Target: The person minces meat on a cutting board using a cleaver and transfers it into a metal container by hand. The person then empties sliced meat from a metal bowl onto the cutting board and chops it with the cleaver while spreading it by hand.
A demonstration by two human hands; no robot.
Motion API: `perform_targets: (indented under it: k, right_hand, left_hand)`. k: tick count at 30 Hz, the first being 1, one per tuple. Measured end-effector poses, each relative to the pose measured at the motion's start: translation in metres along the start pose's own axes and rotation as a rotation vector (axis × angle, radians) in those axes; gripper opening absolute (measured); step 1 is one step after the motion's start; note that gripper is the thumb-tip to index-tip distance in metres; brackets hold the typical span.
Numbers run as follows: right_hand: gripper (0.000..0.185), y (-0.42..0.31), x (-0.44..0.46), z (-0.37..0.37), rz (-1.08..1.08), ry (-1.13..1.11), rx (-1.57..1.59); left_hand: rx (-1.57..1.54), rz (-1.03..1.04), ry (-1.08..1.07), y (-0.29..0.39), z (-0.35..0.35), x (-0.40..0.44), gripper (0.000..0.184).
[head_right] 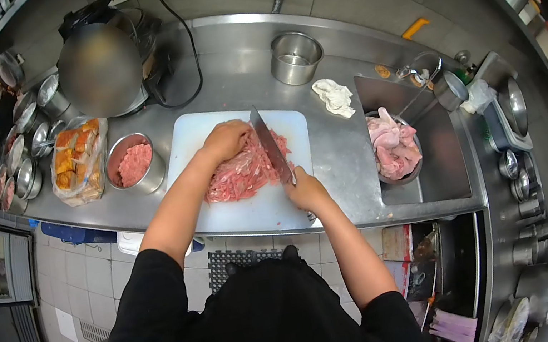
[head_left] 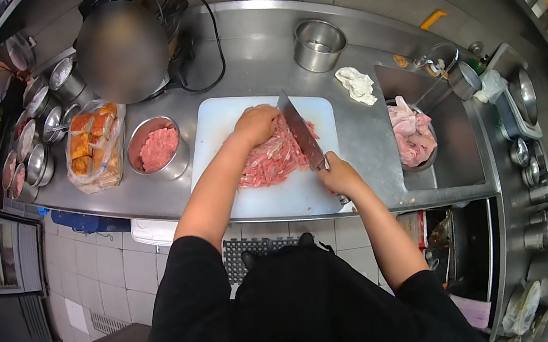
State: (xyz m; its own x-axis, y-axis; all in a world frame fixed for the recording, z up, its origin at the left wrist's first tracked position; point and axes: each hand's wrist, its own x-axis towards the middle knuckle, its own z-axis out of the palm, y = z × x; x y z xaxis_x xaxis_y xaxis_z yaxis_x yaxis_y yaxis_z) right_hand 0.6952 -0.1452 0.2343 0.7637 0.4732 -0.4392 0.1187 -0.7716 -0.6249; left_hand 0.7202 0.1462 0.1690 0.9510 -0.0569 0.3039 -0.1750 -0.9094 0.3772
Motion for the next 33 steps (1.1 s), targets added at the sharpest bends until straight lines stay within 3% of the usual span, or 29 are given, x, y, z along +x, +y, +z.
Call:
perform_targets:
  k: [2, 4, 6, 8, 10, 12, 14, 16, 17, 18, 19, 21, 25, 28, 31, 33]
  right_hand:
    - [0.034, 0.026, 0.008, 0.008, -0.074, 0.092, -0.120]
    - [0.033, 0.030, 0.002, 0.005, -0.040, 0.066, -0.087]
    - [0.031, 0.031, -0.001, 0.006, -0.006, 0.037, -0.055]
    - [0.032, 0.026, 0.003, 0.003, -0.109, 0.151, -0.199]
    - [0.031, 0.004, -0.005, -0.007, -0.151, 0.208, -0.225]
    - [0.030, -0.031, -0.017, -0.026, -0.202, 0.273, -0.253]
    - [0.029, -0.067, -0.023, -0.040, -0.394, 0.501, -0.005]
    - [0.028, -0.071, -0.010, -0.031, -0.416, 0.518, 0.011]
    - [0.028, -0.069, -0.002, -0.024, -0.431, 0.539, 0.024]
    - [0.032, -0.065, 0.010, -0.012, -0.288, 0.407, -0.117]
    - [0.032, -0.046, 0.026, 0.005, -0.286, 0.403, -0.118]
    - [0.041, -0.016, 0.058, 0.026, -0.263, 0.082, -0.378]
    - [0.043, -0.027, 0.055, 0.005, -0.265, 0.070, -0.443]
    - [0.048, -0.072, 0.005, -0.033, -0.176, 0.082, -0.232]
    - [0.047, -0.068, 0.016, -0.021, -0.241, 0.262, -0.193]
    - [0.044, -0.038, 0.046, 0.013, -0.160, 0.012, -0.458]
  left_hand:
    - [-0.011, -0.009, -0.112, -0.008, 0.007, 0.005, 0.021]
    - [0.136, -0.206, -0.252, 0.000, -0.007, 0.006, 0.028]
    - [0.177, -0.274, -0.292, 0.020, -0.025, -0.008, 0.031]
    - [0.221, -0.338, -0.320, 0.035, -0.023, -0.025, 0.034]
    - [0.138, -0.377, -0.022, 0.044, -0.007, -0.045, 0.038]
    - [0.142, -0.398, -0.039, 0.048, -0.006, -0.046, 0.038]
    - [0.159, -0.429, -0.039, 0.048, -0.009, -0.049, 0.038]
    - [0.123, -0.483, 0.404, 0.052, -0.001, -0.059, 0.037]
    - [0.124, -0.483, 0.403, 0.050, 0.001, -0.065, 0.037]
    - [0.106, -0.479, 0.475, 0.052, -0.004, -0.073, 0.036]
    - [0.088, -0.476, 0.545, 0.054, -0.010, -0.083, 0.035]
    - [0.077, -0.477, 0.532, 0.058, -0.026, -0.102, 0.035]
    - [0.095, -0.473, 0.540, 0.037, -0.030, -0.146, 0.033]
    - [0.042, -0.515, 0.529, 0.022, -0.026, -0.182, 0.034]
    - [-0.017, -0.522, 0.542, 0.020, -0.023, -0.193, 0.036]
    - [-0.008, -0.545, 0.529, 0.016, -0.020, -0.198, 0.037]
